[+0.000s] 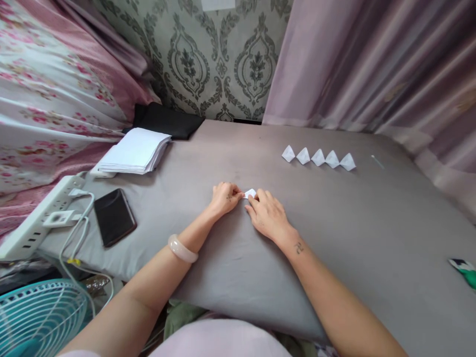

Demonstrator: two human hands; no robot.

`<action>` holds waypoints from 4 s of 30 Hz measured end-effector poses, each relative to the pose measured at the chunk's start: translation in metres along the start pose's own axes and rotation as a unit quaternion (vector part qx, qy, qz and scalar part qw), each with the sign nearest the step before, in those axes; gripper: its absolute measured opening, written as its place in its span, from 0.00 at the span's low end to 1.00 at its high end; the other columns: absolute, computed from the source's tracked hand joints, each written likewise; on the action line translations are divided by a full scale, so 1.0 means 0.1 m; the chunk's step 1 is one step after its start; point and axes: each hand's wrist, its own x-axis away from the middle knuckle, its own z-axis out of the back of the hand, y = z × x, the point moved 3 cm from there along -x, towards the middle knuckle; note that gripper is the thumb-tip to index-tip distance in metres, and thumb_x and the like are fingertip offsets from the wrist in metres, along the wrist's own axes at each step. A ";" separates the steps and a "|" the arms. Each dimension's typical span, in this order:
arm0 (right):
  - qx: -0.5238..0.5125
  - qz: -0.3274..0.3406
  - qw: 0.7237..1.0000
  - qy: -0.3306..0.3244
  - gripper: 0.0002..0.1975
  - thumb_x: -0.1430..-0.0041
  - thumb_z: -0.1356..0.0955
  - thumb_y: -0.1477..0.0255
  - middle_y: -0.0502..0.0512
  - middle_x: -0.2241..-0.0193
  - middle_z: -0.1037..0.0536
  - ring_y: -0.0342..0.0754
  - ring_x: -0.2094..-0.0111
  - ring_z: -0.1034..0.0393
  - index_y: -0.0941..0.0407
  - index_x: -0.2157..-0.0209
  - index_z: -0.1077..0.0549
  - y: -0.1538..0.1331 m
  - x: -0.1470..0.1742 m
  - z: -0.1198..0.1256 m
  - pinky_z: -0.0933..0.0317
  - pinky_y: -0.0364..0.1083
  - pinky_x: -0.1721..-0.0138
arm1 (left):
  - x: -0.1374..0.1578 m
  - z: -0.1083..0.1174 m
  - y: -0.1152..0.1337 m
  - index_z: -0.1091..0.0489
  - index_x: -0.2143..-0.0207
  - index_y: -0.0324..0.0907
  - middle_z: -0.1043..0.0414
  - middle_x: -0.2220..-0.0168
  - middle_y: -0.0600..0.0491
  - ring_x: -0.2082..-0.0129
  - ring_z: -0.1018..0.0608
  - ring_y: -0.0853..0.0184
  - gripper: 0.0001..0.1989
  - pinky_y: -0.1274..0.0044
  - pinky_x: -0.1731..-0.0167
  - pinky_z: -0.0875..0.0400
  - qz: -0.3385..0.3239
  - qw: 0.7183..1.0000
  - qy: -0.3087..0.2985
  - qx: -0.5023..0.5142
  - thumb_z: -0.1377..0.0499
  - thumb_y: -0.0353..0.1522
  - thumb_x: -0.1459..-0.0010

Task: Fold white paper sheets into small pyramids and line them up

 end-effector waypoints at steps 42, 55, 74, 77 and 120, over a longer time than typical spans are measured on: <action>-0.687 -0.244 0.676 0.105 0.16 0.64 0.23 0.60 0.47 0.82 0.29 0.39 0.78 0.42 0.58 0.75 0.22 0.35 0.02 -0.09 0.47 0.43 0.74 | 0.28 -0.05 0.31 0.30 0.65 0.38 0.29 0.71 0.55 0.71 0.29 0.74 0.18 0.80 0.67 0.38 -0.019 0.838 -0.096 0.538 0.30 0.35 0.57; -0.630 -0.197 0.734 0.161 0.21 0.57 0.25 0.60 0.56 0.68 0.20 0.49 0.66 0.27 0.57 0.62 0.23 0.27 0.00 -0.12 0.34 0.49 0.59 | 0.20 -0.05 0.17 0.26 0.68 0.36 0.27 0.75 0.53 0.74 0.26 0.72 0.16 0.78 0.70 0.32 0.040 0.823 -0.029 0.566 0.30 0.38 0.57; -0.455 -0.168 0.836 0.256 0.15 0.44 0.33 0.59 0.57 0.66 0.22 0.46 0.70 0.31 0.56 0.65 0.24 0.18 0.02 -0.08 0.37 0.45 0.69 | 0.21 -0.09 0.20 0.23 0.69 0.34 0.22 0.71 0.48 0.69 0.21 0.67 0.17 0.71 0.57 0.27 0.071 0.797 0.010 0.600 0.28 0.36 0.60; -0.484 -0.189 0.822 0.233 0.16 0.47 0.32 0.59 0.56 0.68 0.21 0.46 0.70 0.32 0.57 0.64 0.24 0.20 0.01 -0.09 0.38 0.46 0.68 | 0.23 -0.09 0.23 0.23 0.70 0.34 0.23 0.72 0.48 0.70 0.22 0.68 0.16 0.73 0.60 0.27 0.056 0.809 0.009 0.585 0.29 0.37 0.59; -0.559 -0.127 0.817 0.069 0.16 0.50 0.29 0.57 0.53 0.70 0.21 0.46 0.67 0.30 0.56 0.69 0.21 0.38 0.05 -0.02 0.37 0.46 0.63 | 0.22 0.02 0.23 0.29 0.70 0.36 0.25 0.72 0.54 0.71 0.24 0.72 0.16 0.78 0.65 0.30 -0.067 0.835 -0.122 0.532 0.30 0.37 0.57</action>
